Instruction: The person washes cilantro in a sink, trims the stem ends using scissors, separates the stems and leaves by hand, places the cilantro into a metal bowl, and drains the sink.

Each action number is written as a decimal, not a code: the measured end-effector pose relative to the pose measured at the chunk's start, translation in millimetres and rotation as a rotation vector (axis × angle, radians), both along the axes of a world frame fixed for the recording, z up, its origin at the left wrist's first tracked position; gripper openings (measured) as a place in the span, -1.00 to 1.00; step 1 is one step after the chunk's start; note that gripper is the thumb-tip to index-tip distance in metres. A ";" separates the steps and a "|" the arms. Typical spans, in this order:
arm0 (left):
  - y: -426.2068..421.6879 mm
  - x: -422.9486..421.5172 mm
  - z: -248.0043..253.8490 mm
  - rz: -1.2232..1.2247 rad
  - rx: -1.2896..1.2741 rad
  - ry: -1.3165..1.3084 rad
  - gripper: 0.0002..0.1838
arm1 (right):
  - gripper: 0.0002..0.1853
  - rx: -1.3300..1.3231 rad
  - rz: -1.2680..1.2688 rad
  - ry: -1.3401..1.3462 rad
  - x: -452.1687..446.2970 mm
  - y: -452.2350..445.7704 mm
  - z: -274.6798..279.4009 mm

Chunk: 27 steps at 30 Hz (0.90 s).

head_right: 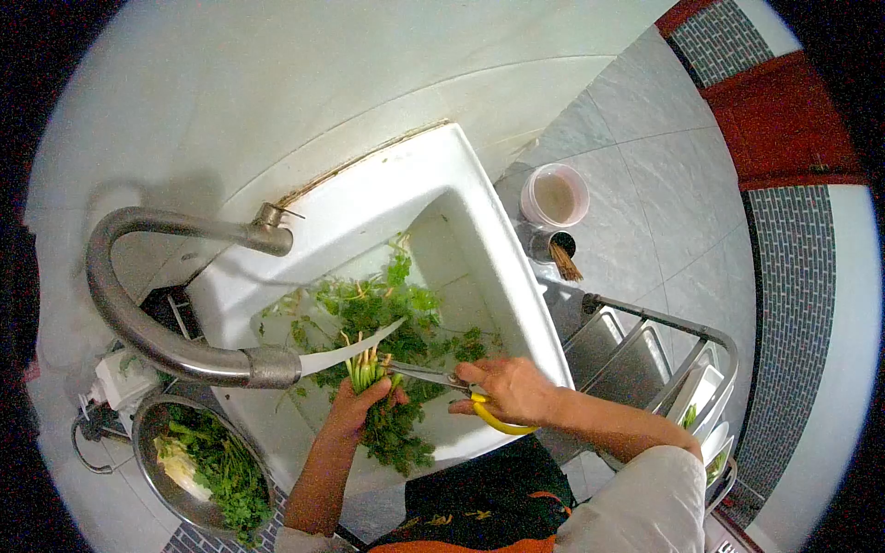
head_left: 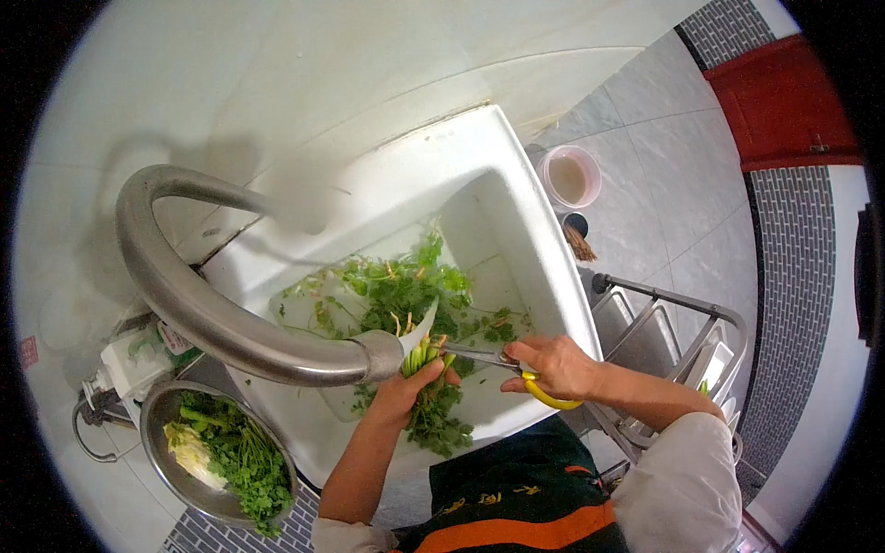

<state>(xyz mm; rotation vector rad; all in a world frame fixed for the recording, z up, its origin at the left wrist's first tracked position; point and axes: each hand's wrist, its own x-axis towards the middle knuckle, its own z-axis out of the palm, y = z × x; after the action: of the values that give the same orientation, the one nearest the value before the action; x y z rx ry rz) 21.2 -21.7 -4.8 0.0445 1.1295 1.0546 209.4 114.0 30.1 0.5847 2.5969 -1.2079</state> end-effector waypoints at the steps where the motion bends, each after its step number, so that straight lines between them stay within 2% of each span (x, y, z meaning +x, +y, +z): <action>1: 0.3 0.2 1.0 0.008 -0.013 -0.026 -0.67 | -0.58 -0.018 0.003 -0.028 0.7 -0.6 -0.4; 12: -0.9 6.6 -3.9 0.001 -0.004 -0.003 -0.71 | -0.62 0.082 0.015 0.085 9.7 -0.1 -8.5; 15: -0.6 7.5 -6.5 -0.015 -0.015 0.020 -0.71 | -0.62 0.036 0.029 -0.011 14.2 3.0 -7.8; 17: 1.3 6.5 -7.2 0.013 0.102 0.016 -0.70 | -0.59 -0.028 0.000 -0.102 13.9 7.9 -3.2; 24: 4.2 4.8 -1.1 0.013 0.022 -0.011 -0.68 | -0.51 0.025 -0.002 -0.043 7.3 12.4 -2.1; 27: 6.7 6.0 1.9 0.030 -0.022 0.052 -0.68 | -0.52 0.000 0.020 -0.108 2.7 12.6 -0.4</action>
<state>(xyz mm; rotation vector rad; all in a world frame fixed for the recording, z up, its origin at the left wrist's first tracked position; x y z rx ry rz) 27.2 -15.0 -2.9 0.0373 1.1916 1.0722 212.1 126.6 29.8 0.6046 2.5072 -1.1375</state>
